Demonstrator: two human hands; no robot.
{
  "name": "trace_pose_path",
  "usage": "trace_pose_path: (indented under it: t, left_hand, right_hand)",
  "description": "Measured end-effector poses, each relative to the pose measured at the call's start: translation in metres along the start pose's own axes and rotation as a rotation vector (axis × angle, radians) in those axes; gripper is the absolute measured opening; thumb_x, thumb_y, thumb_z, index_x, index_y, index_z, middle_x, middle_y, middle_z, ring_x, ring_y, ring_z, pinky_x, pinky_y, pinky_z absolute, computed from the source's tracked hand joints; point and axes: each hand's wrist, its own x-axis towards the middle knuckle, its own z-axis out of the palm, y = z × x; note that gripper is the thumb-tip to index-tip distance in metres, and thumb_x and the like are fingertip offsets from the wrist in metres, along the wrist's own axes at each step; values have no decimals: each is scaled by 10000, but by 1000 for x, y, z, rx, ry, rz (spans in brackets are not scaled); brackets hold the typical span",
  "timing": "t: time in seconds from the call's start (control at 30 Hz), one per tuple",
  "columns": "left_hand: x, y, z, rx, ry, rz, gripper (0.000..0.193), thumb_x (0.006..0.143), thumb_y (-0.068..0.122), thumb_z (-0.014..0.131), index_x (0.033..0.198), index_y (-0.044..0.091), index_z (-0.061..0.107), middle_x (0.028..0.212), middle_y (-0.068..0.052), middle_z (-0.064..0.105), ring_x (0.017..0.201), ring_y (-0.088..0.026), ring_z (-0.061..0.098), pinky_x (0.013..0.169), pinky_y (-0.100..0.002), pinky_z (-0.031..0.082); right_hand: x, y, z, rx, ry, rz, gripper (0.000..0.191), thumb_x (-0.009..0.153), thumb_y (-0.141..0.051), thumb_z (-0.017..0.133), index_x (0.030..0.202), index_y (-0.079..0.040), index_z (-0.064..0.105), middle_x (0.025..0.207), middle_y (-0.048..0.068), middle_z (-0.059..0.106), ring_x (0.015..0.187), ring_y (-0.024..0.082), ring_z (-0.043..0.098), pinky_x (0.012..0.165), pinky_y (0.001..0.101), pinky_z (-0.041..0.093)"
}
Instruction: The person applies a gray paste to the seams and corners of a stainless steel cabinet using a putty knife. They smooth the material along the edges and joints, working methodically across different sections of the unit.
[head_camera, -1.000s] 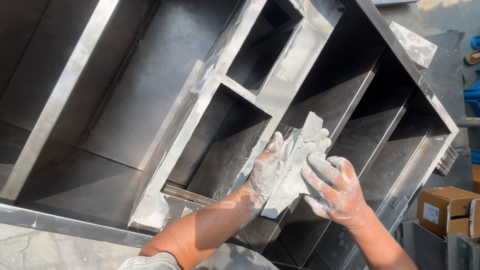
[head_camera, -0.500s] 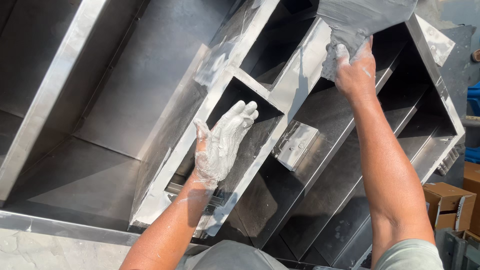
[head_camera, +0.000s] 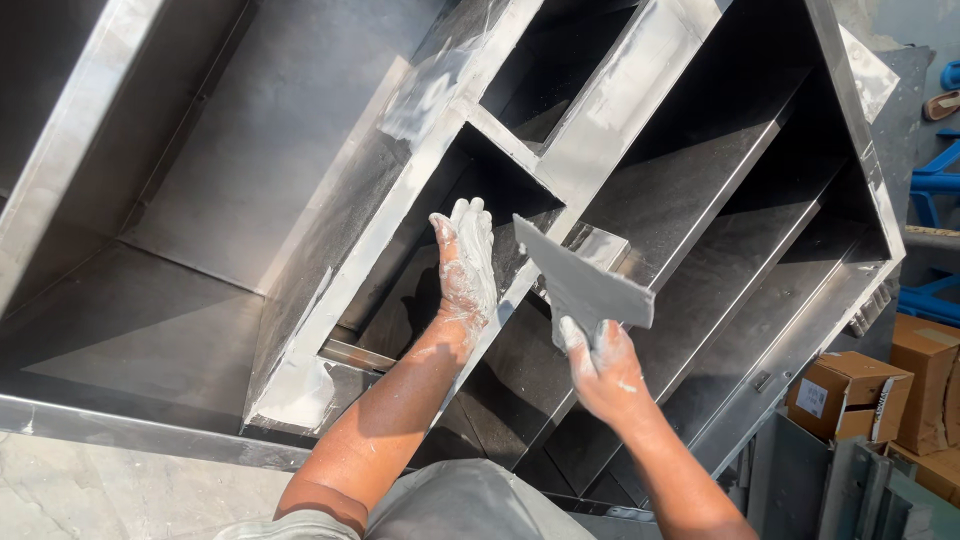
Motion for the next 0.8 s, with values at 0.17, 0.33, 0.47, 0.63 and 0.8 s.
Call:
trace_pose_path:
  t: [0.17,0.33,0.47,0.63,0.8]
  left_hand:
    - [1,-4,4,24,-123,98,1044,949,787,216,1642,19,83,1724,-193,152,1606,-327,139,1300,-425,64]
    - [-38,3,-12,158,-465,-147,1036,920,789,208,1663,79,73,1755,-126,109,1620,-273,74,1309,-428,66]
    - [-53,-8,9,355,-663,-151,1048,916,799,216,1654,64,97,1740,-139,143,1612,-279,113,1307,-418,78]
    - [-21,0,18,434,-649,-213,1071,902,811,205,1639,35,150,1713,-162,219,1592,-291,190,1304,-424,118]
    - [3,19,-20,348,-423,-158,1099,888,822,195,1623,5,204,1686,-186,296,1572,-303,266,1300,-430,158]
  right_hand:
    - [-108,14,23,484,61,-143,577,934,-83,646,1462,31,441,1359,245,612,1174,356,664,1053,414,501]
    - [-86,53,-3,1666,-163,283,725,937,-259,605,1525,64,330,1150,276,654,852,303,661,648,341,555]
    - [-51,55,2,1267,-258,287,736,922,-310,585,1511,105,437,992,272,655,728,271,626,656,349,543]
    - [-40,32,-21,1466,-774,-23,603,910,-265,608,1362,126,533,1189,271,648,822,327,683,642,379,567]
    - [46,61,-74,437,-93,-528,604,808,-73,657,1397,-159,558,1523,182,484,1333,388,533,1064,484,487]
